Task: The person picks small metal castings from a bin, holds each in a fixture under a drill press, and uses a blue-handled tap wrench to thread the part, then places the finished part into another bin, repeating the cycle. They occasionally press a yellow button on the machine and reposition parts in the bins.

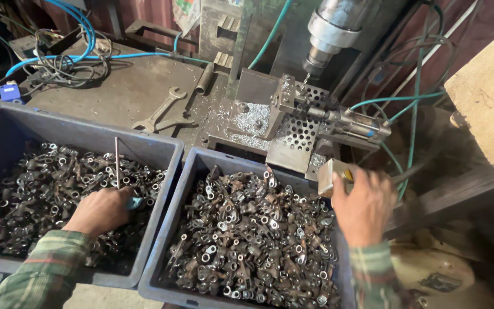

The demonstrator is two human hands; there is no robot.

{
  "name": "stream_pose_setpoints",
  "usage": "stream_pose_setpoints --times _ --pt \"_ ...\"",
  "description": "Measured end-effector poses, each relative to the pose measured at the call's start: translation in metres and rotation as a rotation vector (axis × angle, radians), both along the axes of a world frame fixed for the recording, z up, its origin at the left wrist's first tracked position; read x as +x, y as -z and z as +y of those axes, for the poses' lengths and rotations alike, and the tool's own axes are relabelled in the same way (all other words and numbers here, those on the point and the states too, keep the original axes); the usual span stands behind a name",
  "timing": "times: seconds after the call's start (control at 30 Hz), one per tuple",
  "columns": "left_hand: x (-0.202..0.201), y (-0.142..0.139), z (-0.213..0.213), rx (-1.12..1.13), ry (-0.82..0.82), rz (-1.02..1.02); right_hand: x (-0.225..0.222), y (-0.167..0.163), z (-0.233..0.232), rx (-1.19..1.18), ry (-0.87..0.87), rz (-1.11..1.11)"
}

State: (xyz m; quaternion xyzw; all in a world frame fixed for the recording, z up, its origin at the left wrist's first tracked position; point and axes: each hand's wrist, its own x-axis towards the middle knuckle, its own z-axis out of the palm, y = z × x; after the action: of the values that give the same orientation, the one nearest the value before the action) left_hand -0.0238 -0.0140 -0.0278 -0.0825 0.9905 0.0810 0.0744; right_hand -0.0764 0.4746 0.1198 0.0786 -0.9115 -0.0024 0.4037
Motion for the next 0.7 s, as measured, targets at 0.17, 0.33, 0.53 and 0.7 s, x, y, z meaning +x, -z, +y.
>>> stream_pose_setpoints --times 0.17,0.33,0.53,0.7 --pt "0.004 -0.012 -0.002 0.134 -0.048 0.144 0.019 -0.002 -0.009 -0.079 0.118 -0.226" --pt "0.010 -0.046 0.004 0.479 -0.237 0.318 0.009 -0.032 -0.008 0.051 0.136 -0.418" --pt "0.006 -0.089 0.064 0.834 -0.193 0.757 -0.005 -0.031 -0.028 -0.279 -0.283 -0.357" --pt "-0.017 -0.109 0.141 0.912 0.092 1.002 -0.005 0.014 -0.089 -0.920 -0.752 -0.843"
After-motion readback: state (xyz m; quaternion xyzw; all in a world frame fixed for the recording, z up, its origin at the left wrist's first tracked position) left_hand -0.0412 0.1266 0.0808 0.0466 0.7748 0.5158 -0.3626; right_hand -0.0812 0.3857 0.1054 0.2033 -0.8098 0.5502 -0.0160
